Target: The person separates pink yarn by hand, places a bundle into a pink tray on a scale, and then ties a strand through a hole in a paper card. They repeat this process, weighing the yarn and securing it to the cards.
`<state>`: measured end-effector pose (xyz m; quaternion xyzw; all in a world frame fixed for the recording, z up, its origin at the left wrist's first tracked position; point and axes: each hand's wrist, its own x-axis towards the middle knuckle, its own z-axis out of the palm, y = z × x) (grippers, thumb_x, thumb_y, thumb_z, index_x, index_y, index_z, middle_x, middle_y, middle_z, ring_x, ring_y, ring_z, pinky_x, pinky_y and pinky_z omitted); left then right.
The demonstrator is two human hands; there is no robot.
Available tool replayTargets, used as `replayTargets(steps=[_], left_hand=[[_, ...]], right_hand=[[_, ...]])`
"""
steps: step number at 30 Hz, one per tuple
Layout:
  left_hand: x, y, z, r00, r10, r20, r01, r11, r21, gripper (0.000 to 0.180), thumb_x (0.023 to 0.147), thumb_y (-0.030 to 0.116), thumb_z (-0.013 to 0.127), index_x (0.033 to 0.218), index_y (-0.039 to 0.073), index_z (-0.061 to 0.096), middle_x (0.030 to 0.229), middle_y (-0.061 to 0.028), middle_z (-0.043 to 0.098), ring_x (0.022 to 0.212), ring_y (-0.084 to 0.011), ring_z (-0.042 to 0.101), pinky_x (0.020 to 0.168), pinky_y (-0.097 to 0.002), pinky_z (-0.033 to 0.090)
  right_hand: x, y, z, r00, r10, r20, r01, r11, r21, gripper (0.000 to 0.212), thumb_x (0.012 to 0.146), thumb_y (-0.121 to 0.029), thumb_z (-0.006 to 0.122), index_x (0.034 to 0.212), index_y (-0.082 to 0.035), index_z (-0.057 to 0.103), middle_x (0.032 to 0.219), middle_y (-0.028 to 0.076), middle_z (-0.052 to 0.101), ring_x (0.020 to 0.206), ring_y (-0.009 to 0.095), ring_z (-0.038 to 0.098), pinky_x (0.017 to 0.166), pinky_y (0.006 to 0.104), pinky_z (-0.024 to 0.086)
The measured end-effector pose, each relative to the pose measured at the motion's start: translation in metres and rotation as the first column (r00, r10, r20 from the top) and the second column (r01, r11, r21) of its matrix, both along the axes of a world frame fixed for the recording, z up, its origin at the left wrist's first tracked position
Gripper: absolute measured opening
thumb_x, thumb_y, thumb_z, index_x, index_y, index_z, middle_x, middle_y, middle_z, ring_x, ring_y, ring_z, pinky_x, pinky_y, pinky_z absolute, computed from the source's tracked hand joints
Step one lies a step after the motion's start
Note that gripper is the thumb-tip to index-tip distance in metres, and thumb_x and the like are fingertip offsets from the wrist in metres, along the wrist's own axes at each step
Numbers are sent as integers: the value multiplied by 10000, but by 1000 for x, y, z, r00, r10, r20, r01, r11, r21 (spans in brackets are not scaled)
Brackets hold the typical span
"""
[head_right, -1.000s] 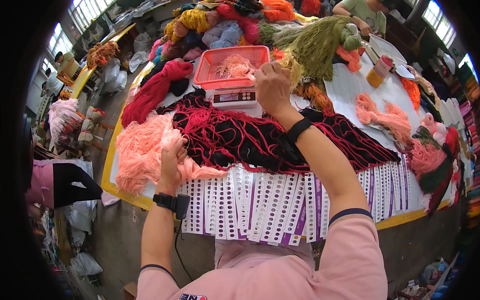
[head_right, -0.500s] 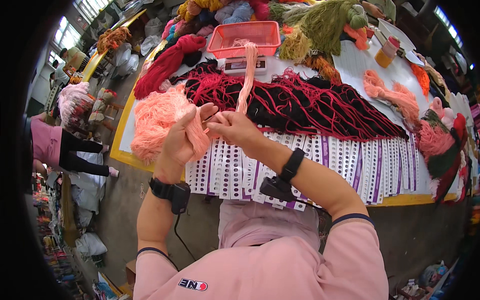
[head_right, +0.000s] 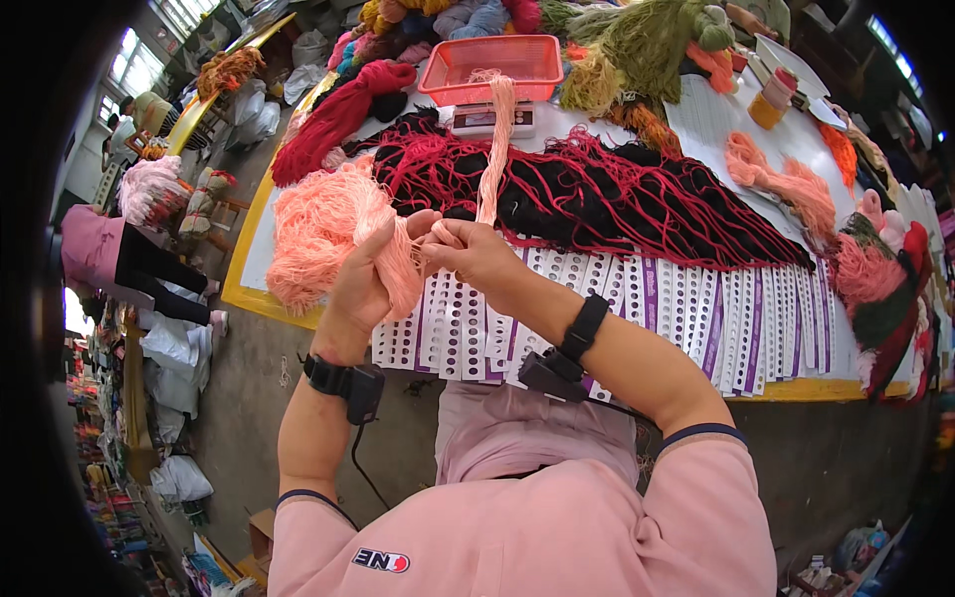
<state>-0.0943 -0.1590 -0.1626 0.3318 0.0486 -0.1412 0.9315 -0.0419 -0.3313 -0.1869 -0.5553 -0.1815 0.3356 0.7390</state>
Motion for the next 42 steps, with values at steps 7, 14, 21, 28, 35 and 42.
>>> replayTargets(steps=[7,14,21,28,35,42], left_hand=[[1,7,-4,1000,-8,-20,9,999,50,448,998,237,545,1305,-81,472,1169,-177,610,1037,-199,623,946,-347,502],[-2,9,-5,979,63,196,-145,886,441,446,914,80,649,1291,-80,475,1106,-127,636,951,-190,654,872,-323,524],[12,121,3,980,198,20,-191,965,-178,425,875,-14,594,1288,-30,492,925,-63,600,671,-81,544,650,-206,484],[-14,284,58,753,539,378,-551,830,-88,460,940,163,559,1336,-56,476,1071,-80,658,544,-40,403,641,-197,431],[29,48,26,863,-107,494,-20,970,243,429,920,176,614,1271,-63,552,724,40,470,527,-12,350,466,-178,301],[38,142,10,982,-130,140,24,810,585,410,921,110,597,1297,-48,547,716,63,468,504,-12,340,453,-171,263]], right_hand=[[-1,-2,-5,1000,2,-10,-2,998,67,166,991,-211,578,865,-110,540,884,-7,649,671,21,482,571,198,365],[-1,-4,-1,995,-74,71,72,997,30,223,1003,-189,550,798,-120,497,725,-58,519,611,30,432,537,191,335],[23,-55,24,914,336,227,-259,915,-311,335,1029,-338,488,981,-51,655,729,-73,448,663,48,374,597,219,331],[95,-147,42,650,412,639,388,543,-745,237,914,-242,560,983,-57,691,855,34,593,870,165,585,697,326,472],[26,20,100,-239,-11,971,519,844,137,119,755,-207,655,761,-104,713,946,76,614,1032,239,566,963,453,389],[102,-112,73,969,-119,-216,188,924,334,295,963,-124,485,700,-153,355,610,-56,336,544,92,328,509,274,351]])
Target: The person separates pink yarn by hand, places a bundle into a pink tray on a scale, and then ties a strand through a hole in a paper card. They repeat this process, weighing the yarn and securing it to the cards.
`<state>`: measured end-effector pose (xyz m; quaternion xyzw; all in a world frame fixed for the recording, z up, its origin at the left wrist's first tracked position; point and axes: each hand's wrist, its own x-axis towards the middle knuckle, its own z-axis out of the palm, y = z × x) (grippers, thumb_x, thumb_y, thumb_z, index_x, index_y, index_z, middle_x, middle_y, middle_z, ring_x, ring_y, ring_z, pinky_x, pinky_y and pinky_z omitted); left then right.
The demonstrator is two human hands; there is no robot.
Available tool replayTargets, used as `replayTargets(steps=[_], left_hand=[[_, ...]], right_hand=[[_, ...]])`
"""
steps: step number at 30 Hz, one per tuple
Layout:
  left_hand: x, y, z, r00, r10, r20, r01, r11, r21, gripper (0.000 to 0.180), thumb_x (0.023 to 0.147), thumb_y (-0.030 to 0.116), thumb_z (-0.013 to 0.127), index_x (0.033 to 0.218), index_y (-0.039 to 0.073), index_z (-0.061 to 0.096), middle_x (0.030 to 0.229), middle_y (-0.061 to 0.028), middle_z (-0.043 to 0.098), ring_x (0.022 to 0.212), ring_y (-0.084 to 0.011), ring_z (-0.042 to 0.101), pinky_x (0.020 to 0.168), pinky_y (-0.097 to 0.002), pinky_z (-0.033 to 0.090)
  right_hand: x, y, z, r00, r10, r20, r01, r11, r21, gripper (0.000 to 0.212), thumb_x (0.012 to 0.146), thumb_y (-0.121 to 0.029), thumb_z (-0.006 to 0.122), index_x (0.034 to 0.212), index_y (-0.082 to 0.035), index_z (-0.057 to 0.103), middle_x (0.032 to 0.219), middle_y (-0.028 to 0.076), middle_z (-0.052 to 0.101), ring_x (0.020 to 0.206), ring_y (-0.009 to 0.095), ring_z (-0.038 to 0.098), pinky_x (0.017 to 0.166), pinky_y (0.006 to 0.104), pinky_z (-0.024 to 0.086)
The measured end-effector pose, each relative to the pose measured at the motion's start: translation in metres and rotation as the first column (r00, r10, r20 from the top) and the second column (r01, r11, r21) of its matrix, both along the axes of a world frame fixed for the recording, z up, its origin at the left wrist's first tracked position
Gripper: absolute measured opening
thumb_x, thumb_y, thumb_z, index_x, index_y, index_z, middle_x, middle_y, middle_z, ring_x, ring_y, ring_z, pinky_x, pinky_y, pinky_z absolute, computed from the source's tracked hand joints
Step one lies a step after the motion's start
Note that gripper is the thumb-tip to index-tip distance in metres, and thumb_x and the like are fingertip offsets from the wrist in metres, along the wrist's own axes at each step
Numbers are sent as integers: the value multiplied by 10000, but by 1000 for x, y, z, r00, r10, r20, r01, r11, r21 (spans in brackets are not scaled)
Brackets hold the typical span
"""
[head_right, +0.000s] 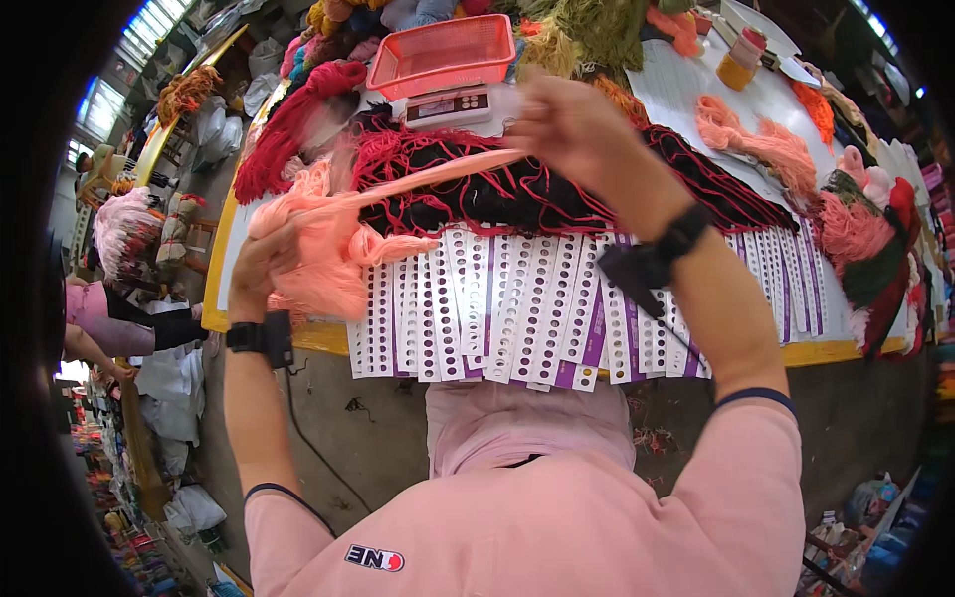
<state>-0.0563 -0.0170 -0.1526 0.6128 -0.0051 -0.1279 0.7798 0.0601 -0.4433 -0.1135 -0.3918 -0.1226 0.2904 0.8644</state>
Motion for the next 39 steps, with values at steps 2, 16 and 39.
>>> replayTargets(steps=[2,16,39], left_hand=[[-4,35,0,987,74,-140,-47,980,192,390,929,111,612,1293,-19,558,728,73,490,489,5,335,428,-170,250],[3,-140,-6,954,146,-261,-172,982,-80,268,942,204,620,1130,12,610,929,-61,662,520,-31,413,447,-171,333],[17,-190,-83,977,178,-119,-105,883,457,110,730,14,663,833,28,626,729,-18,595,613,-119,564,535,-289,436]], right_hand=[[20,-83,-15,979,-130,-156,142,987,69,265,944,-81,503,710,-140,390,607,-55,363,533,89,332,491,248,308],[-38,5,-78,586,241,774,398,747,-533,176,961,-188,572,894,-26,558,758,96,561,679,167,593,643,327,477],[-49,36,-121,698,397,596,233,661,-713,226,1029,-242,470,953,-31,494,694,84,628,630,209,636,604,345,488]])
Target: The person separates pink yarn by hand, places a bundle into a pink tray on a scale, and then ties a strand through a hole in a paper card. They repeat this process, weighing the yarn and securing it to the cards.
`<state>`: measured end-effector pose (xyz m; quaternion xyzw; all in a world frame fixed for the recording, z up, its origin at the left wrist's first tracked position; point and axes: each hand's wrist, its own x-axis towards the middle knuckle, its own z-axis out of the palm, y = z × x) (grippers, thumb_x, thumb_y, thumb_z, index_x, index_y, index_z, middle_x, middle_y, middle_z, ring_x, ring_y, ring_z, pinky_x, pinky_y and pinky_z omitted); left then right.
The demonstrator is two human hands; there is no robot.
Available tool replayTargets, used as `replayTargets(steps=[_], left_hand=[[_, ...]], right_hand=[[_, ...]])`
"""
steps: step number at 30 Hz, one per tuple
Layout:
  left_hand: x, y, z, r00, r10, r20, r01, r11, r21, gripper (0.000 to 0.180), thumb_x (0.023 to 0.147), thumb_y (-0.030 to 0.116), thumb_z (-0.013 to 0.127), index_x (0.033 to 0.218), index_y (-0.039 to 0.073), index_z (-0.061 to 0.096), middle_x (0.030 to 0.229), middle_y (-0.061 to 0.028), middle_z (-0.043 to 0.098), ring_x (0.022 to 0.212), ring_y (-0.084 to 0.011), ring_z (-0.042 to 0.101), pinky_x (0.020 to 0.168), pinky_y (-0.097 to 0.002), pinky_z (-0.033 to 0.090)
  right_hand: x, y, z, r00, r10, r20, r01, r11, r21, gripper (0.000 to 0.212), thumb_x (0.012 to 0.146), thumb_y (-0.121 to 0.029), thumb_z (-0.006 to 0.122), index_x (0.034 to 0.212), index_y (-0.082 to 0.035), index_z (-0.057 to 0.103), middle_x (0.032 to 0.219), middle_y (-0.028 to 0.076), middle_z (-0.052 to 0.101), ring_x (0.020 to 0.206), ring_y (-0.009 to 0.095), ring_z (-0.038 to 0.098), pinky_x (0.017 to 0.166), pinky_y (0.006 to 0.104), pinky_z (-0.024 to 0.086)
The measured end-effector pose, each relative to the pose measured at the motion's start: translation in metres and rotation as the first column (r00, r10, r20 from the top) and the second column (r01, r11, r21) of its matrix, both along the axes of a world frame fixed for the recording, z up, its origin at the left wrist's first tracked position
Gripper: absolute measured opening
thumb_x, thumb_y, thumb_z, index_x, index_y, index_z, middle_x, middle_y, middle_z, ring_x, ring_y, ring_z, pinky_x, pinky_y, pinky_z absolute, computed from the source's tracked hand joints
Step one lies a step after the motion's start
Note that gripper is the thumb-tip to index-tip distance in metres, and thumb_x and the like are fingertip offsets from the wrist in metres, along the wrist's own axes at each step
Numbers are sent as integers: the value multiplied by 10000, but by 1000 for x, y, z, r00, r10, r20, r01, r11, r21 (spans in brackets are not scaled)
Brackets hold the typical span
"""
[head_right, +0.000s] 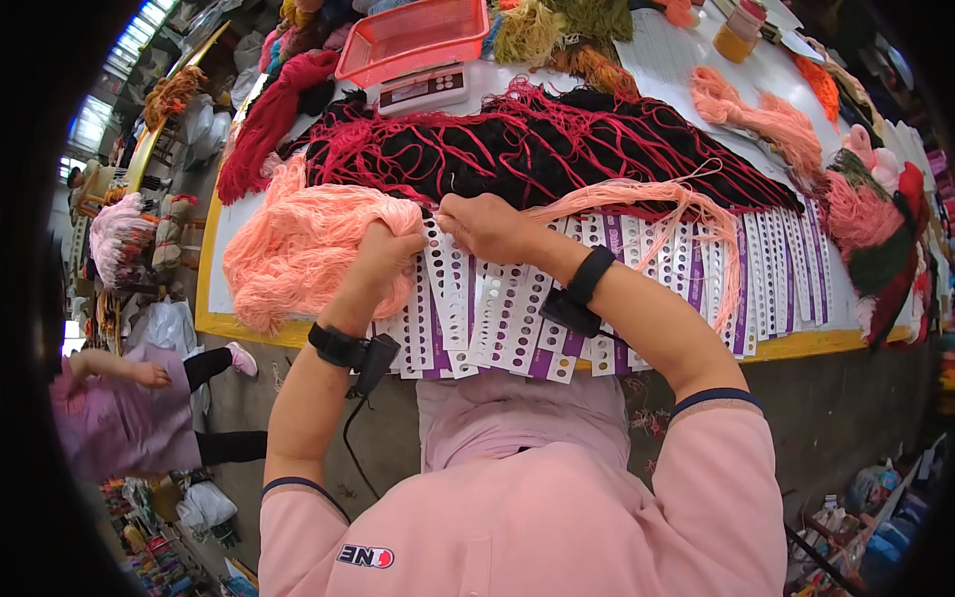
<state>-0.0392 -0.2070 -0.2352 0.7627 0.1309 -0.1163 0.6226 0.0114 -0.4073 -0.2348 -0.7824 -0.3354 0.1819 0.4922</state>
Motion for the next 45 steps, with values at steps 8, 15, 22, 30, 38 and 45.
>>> replayTargets(steps=[8,15,22,30,38,45], left_hand=[[2,10,12,981,-48,-190,-14,950,-312,107,814,-7,613,819,90,569,649,36,499,490,-71,442,452,-253,346],[3,0,18,989,-104,-103,74,963,-258,123,822,-31,593,831,91,576,683,41,505,527,-63,443,467,-251,346],[9,17,-10,980,-179,85,148,948,283,90,793,37,663,879,58,679,751,0,620,573,-64,512,474,-241,358],[0,23,16,988,-138,63,130,985,113,154,749,129,772,836,37,685,725,-8,661,586,-73,575,490,-255,420],[-8,22,10,995,-81,58,84,995,-61,113,820,63,725,914,25,675,759,-11,665,537,-48,493,464,-217,378],[-9,26,25,970,-16,-242,-128,812,-570,130,821,76,721,937,34,681,777,-1,656,566,-47,478,490,-203,353]], right_hand=[[7,12,0,944,174,281,-103,962,-252,204,933,-233,557,912,-30,563,725,214,631,730,419,632,662,511,477],[10,18,-1,917,134,375,-36,966,-257,142,850,-145,603,797,-16,574,658,206,596,651,407,605,609,476,469],[15,20,1,968,97,232,-57,984,-170,197,850,-202,650,890,-9,646,766,199,663,743,391,654,675,451,508],[10,12,-2,986,28,165,6,980,-200,286,852,-287,701,879,-8,641,783,185,675,763,367,664,677,429,503],[5,12,2,988,-20,152,51,979,-198,278,842,-279,702,895,-17,624,794,187,672,783,382,659,690,441,501],[3,11,-9,979,-10,204,58,972,-229,270,843,-262,695,965,-37,612,837,192,672,838,395,651,735,469,494]])
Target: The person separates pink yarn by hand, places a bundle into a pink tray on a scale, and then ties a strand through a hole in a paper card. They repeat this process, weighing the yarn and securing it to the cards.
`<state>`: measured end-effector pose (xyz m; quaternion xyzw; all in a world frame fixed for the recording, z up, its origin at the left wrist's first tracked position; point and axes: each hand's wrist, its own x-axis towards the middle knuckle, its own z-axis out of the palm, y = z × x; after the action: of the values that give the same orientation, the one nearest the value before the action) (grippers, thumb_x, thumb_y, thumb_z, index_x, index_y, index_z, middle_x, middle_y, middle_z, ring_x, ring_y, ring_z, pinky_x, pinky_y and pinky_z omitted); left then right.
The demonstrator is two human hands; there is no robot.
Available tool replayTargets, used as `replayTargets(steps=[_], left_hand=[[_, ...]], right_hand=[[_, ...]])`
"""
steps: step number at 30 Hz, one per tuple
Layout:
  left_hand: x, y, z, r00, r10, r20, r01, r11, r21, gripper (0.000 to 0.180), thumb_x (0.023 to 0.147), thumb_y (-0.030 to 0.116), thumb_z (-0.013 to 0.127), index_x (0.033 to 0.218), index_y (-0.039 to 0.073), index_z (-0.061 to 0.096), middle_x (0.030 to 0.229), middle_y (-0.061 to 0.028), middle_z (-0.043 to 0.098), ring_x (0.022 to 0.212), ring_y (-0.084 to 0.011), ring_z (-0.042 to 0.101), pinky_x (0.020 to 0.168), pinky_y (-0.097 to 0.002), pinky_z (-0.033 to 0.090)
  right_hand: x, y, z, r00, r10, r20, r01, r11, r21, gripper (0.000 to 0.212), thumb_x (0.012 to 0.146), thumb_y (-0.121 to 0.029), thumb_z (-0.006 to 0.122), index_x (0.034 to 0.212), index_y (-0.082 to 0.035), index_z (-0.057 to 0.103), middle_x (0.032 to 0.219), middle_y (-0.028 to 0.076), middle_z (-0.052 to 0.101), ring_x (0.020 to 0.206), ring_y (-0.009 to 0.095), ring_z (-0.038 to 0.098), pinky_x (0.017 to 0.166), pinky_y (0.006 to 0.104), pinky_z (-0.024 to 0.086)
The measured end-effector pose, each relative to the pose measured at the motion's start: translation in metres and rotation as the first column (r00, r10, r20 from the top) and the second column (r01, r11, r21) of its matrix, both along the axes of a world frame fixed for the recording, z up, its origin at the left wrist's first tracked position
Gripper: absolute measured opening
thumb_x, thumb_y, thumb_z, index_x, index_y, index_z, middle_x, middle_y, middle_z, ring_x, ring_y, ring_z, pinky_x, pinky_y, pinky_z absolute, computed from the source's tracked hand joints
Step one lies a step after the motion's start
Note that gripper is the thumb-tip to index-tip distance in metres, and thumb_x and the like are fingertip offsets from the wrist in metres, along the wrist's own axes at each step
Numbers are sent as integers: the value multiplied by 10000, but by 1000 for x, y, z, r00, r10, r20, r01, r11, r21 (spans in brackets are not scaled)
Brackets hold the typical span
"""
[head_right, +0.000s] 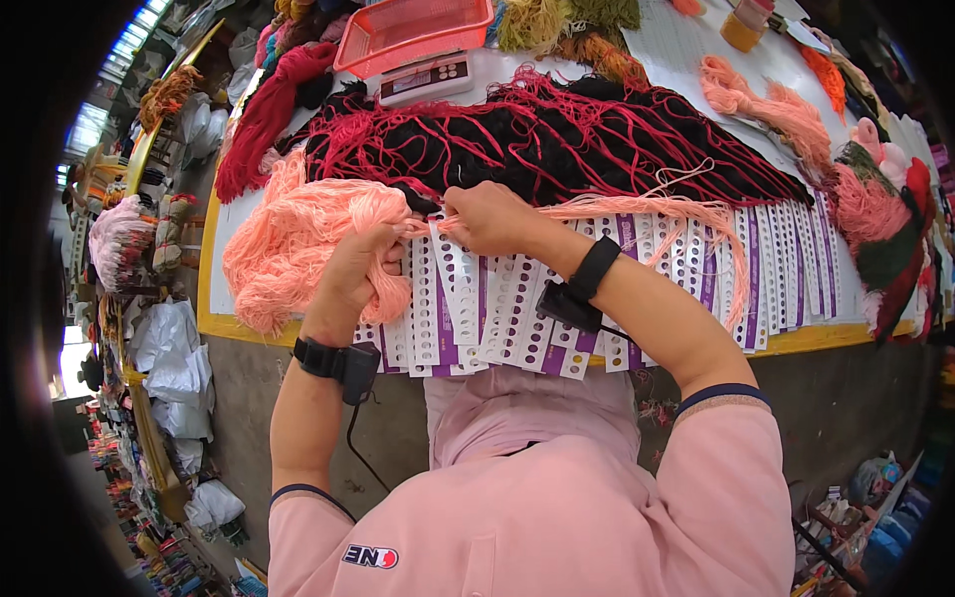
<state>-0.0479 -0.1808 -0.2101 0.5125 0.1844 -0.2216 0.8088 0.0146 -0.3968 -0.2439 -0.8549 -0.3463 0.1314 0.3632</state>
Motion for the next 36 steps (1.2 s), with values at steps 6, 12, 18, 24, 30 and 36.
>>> replayTargets(steps=[6,12,18,24,30,36], left_hand=[[-2,-9,-7,963,-83,257,-45,889,455,169,869,116,664,1000,11,670,806,-13,647,573,-27,445,514,-194,349],[-13,-3,-11,962,-172,212,210,963,-170,263,863,13,640,1122,-31,616,969,-45,625,839,-115,611,740,-247,484],[-14,-12,-11,463,-734,496,36,575,817,340,865,45,648,1201,18,600,1158,-104,592,1119,-250,556,962,-367,428],[-7,-7,-18,578,-690,436,123,601,790,384,856,52,684,1231,23,606,1350,-74,538,1213,-223,535,1036,-359,408],[3,17,-8,857,-285,430,178,946,272,351,901,91,602,1240,4,593,816,73,487,629,-11,377,517,-198,288],[-6,143,28,774,360,521,-324,932,-163,326,910,93,597,1208,-36,558,973,-53,645,665,-45,527,592,-183,464]], right_hand=[[-4,4,-3,999,-8,35,9,1000,-16,250,860,-245,657,989,-42,586,839,202,669,845,409,645,737,485,492],[-5,-2,-3,988,-99,-121,114,985,126,156,929,-157,534,1013,-26,525,795,154,663,763,302,665,681,427,497],[1,-5,3,945,-47,-324,135,958,254,172,957,-178,524,1006,-13,529,740,75,644,676,182,635,632,351,492],[2,10,1,989,-144,-27,146,982,119,200,795,-204,684,819,-13,631,733,133,656,671,243,652,626,356,494],[12,10,13,973,-176,-150,177,984,-6,189,720,-222,666,729,-35,641,752,165,666,759,333,657,697,424,500],[11,-3,10,987,-158,-12,158,986,-53,195,737,-228,670,732,-36,634,735,161,659,721,325,653,675,408,496]])
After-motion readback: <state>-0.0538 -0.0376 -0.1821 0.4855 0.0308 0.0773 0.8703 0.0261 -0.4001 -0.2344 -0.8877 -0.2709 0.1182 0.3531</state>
